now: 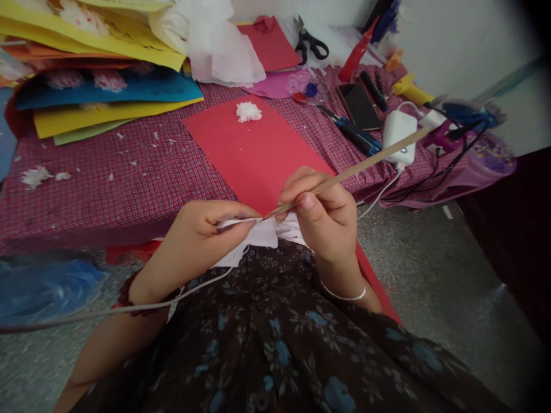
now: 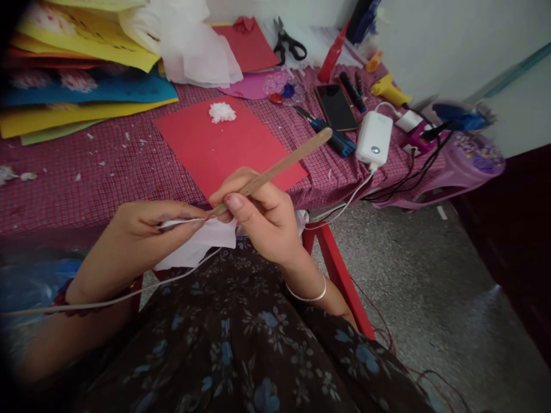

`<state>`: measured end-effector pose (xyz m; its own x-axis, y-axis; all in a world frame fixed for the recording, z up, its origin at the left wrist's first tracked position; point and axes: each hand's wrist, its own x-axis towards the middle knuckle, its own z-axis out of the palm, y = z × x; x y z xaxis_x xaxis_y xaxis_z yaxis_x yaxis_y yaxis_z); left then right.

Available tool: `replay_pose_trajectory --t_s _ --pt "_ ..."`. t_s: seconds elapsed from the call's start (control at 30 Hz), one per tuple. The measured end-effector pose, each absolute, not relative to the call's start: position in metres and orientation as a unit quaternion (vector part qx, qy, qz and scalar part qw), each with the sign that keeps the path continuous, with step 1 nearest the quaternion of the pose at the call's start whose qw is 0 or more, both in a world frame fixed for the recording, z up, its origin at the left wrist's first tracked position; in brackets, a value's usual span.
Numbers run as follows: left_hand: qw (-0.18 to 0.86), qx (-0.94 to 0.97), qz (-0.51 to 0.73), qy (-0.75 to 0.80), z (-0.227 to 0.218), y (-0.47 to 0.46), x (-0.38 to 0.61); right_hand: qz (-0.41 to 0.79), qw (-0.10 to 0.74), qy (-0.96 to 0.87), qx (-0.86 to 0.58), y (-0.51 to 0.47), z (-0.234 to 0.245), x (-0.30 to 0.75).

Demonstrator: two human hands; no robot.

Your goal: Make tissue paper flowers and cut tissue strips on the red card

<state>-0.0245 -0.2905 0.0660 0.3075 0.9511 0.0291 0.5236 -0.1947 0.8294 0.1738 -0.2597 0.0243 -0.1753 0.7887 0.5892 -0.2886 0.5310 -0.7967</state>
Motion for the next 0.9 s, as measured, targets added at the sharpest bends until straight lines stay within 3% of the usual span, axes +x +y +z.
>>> replay_pose_trajectory --t_s 0.9 --pt "0.312 0.751 0.258 0.522 0.0672 -0.2939 -0.0216 0.379 0.605 -0.668 -0.209 -0.2606 0.0293 0.1710"
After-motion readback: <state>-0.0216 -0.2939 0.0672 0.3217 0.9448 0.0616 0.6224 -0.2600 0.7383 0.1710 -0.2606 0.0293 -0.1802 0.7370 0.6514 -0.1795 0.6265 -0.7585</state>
